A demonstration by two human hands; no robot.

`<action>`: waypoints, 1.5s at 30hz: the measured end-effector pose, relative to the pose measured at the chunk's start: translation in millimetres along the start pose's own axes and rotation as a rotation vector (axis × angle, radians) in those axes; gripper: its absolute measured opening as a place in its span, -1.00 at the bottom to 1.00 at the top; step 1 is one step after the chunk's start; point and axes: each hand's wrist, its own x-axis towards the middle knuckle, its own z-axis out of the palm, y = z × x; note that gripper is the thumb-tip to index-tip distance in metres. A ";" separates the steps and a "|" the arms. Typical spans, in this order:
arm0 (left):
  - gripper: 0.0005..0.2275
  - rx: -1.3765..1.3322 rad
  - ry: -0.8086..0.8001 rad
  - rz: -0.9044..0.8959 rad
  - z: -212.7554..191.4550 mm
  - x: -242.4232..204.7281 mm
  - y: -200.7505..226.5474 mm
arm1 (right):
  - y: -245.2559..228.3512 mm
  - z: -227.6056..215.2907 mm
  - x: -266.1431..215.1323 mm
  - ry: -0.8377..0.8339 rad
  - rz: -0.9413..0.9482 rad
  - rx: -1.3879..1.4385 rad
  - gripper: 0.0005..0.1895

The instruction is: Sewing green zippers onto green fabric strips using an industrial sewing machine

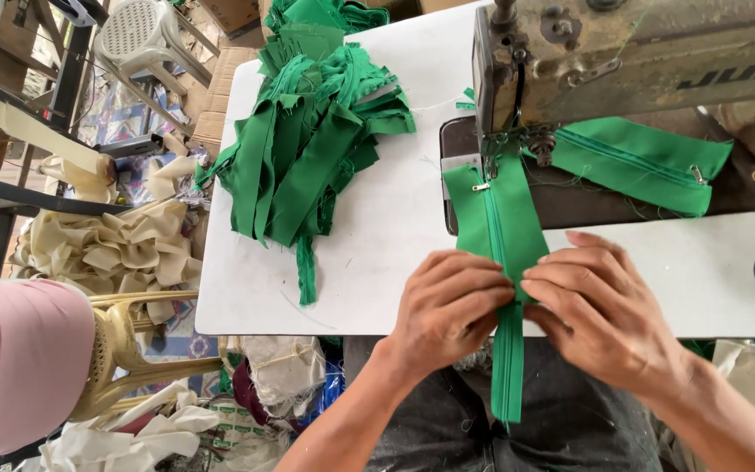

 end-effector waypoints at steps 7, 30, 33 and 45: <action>-0.97 -0.026 -0.006 -0.046 -3.0 -1.3 7.9 | -8.7 9.7 5.8 -0.056 0.028 -0.130 -0.77; -0.76 -0.214 0.315 -0.250 -0.2 34.2 -32.6 | 77.0 71.0 29.1 0.101 0.469 0.451 -0.84; -0.74 -0.263 0.280 -0.251 6.9 21.5 -21.5 | 65.6 71.8 16.5 0.124 0.456 0.460 -0.78; -0.93 -0.114 -0.073 -0.085 10.2 -20.6 1.8 | 12.8 42.5 -37.7 -0.113 0.216 0.278 -0.75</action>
